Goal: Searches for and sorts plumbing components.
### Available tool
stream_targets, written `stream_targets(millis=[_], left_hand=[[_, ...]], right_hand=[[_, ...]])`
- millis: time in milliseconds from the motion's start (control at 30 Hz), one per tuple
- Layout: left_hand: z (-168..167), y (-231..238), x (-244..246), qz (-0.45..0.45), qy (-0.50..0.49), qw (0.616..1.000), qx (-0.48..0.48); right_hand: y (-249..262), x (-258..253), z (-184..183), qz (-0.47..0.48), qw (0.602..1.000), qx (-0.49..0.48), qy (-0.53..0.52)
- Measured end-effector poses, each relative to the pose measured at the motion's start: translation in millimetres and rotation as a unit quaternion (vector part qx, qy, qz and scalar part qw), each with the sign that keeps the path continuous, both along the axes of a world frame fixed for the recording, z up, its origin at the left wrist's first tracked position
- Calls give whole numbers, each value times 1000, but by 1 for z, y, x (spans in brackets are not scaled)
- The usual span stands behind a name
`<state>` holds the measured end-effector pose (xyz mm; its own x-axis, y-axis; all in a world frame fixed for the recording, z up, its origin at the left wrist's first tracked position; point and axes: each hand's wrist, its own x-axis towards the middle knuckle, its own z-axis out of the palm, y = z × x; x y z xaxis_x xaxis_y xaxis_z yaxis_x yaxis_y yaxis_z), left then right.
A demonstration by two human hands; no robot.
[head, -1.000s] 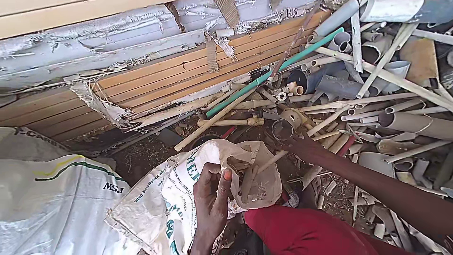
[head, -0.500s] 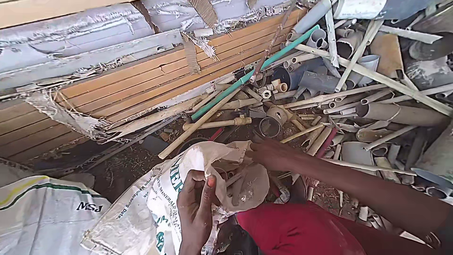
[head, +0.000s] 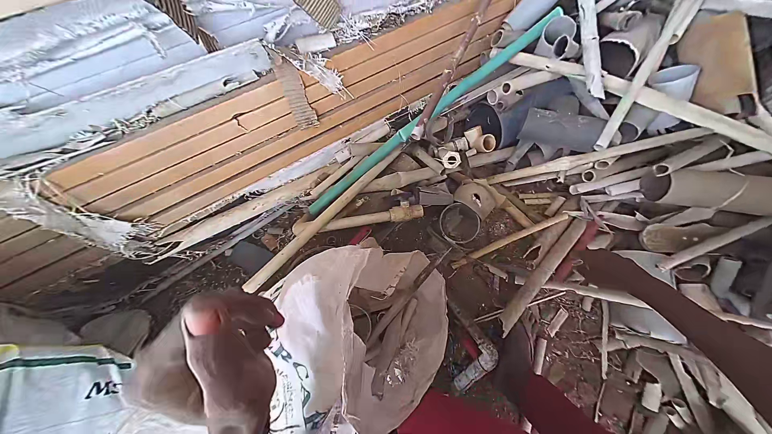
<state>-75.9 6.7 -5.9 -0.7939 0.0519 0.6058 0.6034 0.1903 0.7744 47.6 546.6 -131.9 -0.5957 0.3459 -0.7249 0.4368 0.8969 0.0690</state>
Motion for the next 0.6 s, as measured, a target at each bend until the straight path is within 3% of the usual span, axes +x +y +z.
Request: stream_targets(millis=[67, 133, 233, 367, 433, 600], left_hand=[[22, 13, -55, -30, -23, 999, -6], [21, 42, -112, -55, -22, 984, -166], [-21, 103, -205, -82, -55, 905, -414], [-99, 147, -299, -119, -86, 790, -596], [-125, 146, -313, -91, -131, 758, -632], [-148, 127, -325, -98, -120, 787, -598]], right_hand=[[-12, -3, -10, 33, 999, -22, 11], [-30, -13, -16, 94, 993, -57, 39], [-68, -39, -5, 160, 983, -85, 41], [-104, -59, -3, 230, 965, -105, 73], [-112, -59, -7, 249, 957, -121, 91], [-116, -41, -14, 215, 965, -147, 22]])
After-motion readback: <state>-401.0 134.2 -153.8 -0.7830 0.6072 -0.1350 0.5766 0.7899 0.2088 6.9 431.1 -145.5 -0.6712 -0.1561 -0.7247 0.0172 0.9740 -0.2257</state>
